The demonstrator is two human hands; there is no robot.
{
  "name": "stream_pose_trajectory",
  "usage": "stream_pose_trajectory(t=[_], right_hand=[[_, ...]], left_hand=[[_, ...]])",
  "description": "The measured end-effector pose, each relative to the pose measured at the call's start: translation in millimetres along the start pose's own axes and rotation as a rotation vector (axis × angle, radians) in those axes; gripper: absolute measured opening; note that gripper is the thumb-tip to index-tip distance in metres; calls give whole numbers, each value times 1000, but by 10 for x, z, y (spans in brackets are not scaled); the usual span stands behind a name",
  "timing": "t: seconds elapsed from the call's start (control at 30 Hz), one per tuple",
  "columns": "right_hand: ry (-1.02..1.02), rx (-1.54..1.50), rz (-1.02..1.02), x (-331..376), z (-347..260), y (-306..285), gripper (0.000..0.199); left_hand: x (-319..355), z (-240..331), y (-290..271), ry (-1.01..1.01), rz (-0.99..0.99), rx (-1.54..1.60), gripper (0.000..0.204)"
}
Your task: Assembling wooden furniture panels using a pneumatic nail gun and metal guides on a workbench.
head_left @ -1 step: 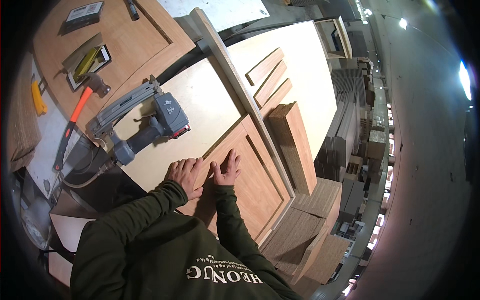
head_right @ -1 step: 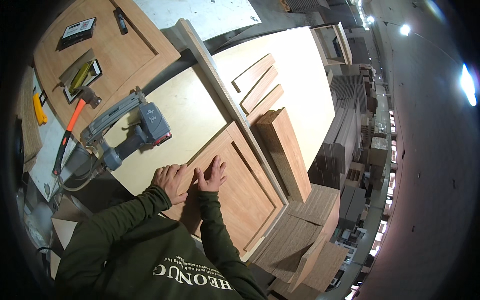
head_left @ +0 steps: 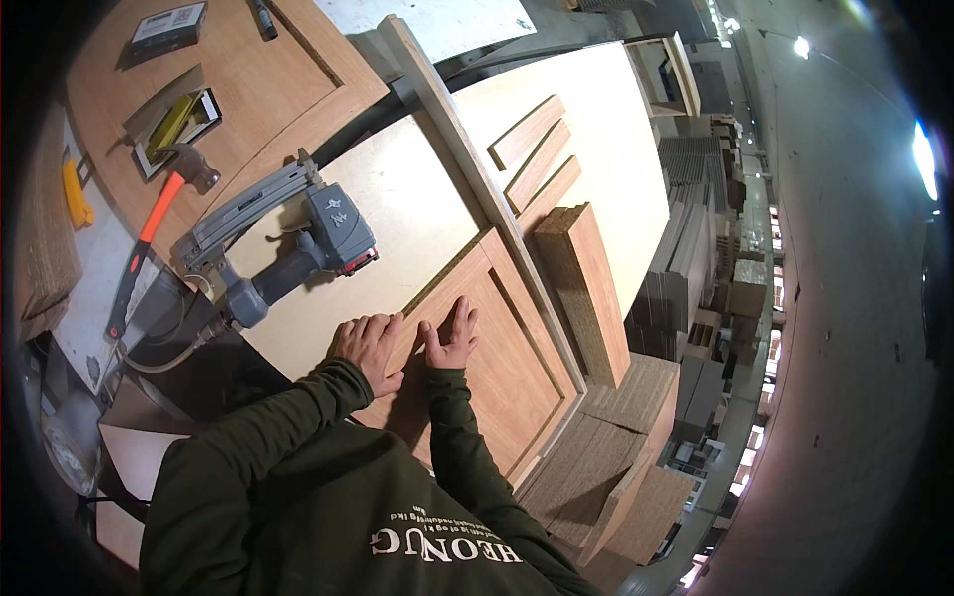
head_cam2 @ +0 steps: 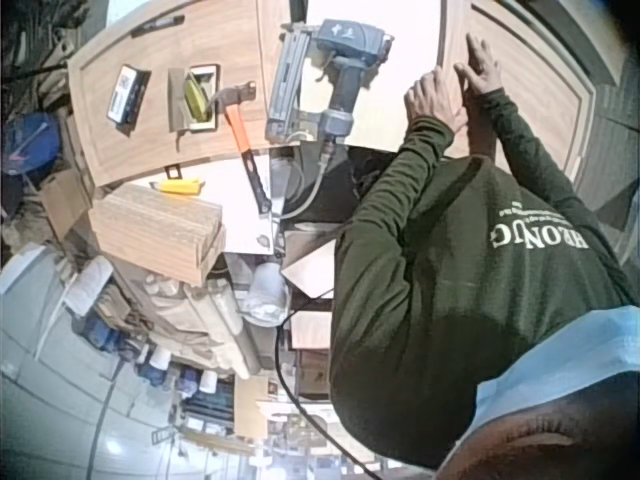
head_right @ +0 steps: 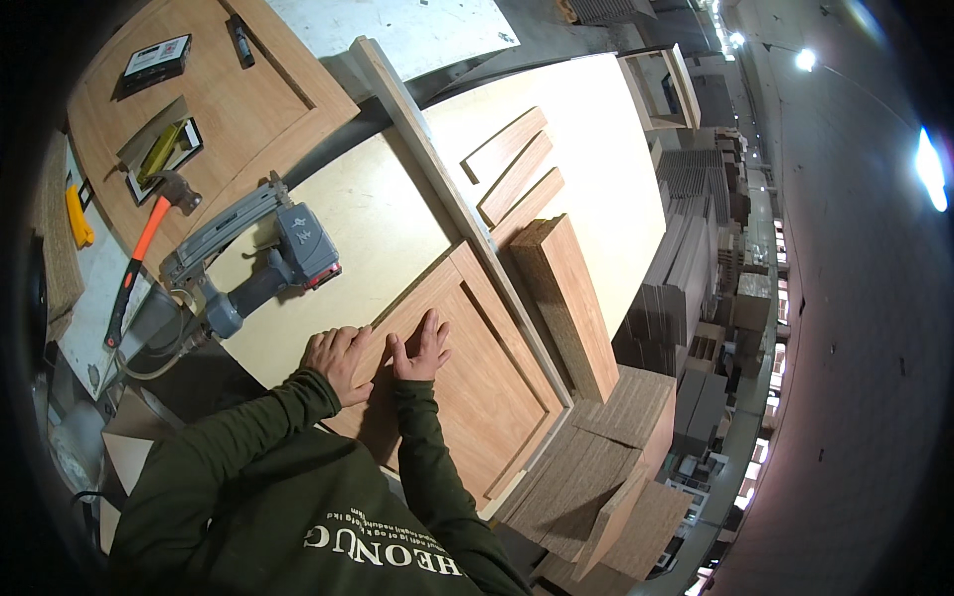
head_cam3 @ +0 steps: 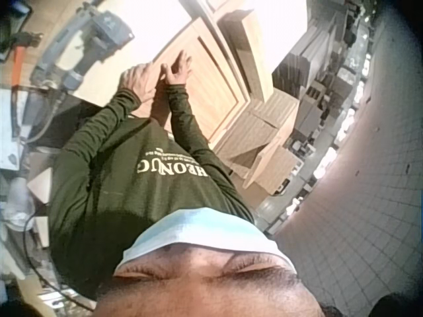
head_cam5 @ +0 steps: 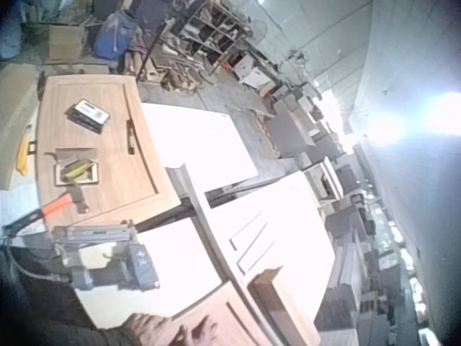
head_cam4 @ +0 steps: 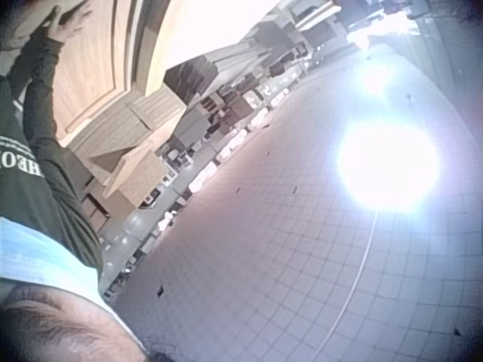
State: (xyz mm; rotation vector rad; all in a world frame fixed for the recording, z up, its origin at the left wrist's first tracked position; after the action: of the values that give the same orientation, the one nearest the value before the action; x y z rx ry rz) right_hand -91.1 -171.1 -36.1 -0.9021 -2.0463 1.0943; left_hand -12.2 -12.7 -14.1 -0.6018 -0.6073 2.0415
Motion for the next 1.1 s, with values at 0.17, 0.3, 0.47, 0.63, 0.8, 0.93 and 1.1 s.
stream_pose_trajectory(t=[0.17, 0.3, 0.47, 0.63, 0.8, 0.93, 1.1], right_hand=[[15, 0, 0, 0, -2, 1, 77], [26, -11, -9, -23, 43, 23, 81], [26, -22, -6, -17, 25, 10, 82], [7, 9, 5, -23, 11, 11, 77], [12, -8, 0, -25, 53, 13, 79], [13, -24, -14, -16, 36, 17, 82], [4, 5, -2, -45, 10, 0, 80]], left_hand=[[-5, 3, -18, -9, -2, -7, 84], [-9, 1, -20, -15, -1, -17, 83], [-28, -7, -13, -20, 4, 12, 83], [-44, -9, 8, -42, -12, 3, 83], [-42, -8, 1, -39, -26, 15, 82], [-33, -24, 5, -37, -17, 19, 81], [-37, -25, 8, -30, 20, 28, 80]])
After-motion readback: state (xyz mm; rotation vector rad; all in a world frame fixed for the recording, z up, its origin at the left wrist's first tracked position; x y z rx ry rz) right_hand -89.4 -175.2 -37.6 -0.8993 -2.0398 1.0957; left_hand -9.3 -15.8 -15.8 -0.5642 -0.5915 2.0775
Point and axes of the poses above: each hand's wrist, its own x-axis away from the middle knuckle, its own y-axis out of the palm, z = x × y, the point moved 5 cm from there along -x, towards the middle knuckle, and after that the axes turned 15 degrees about y, right-handed, at the moved point
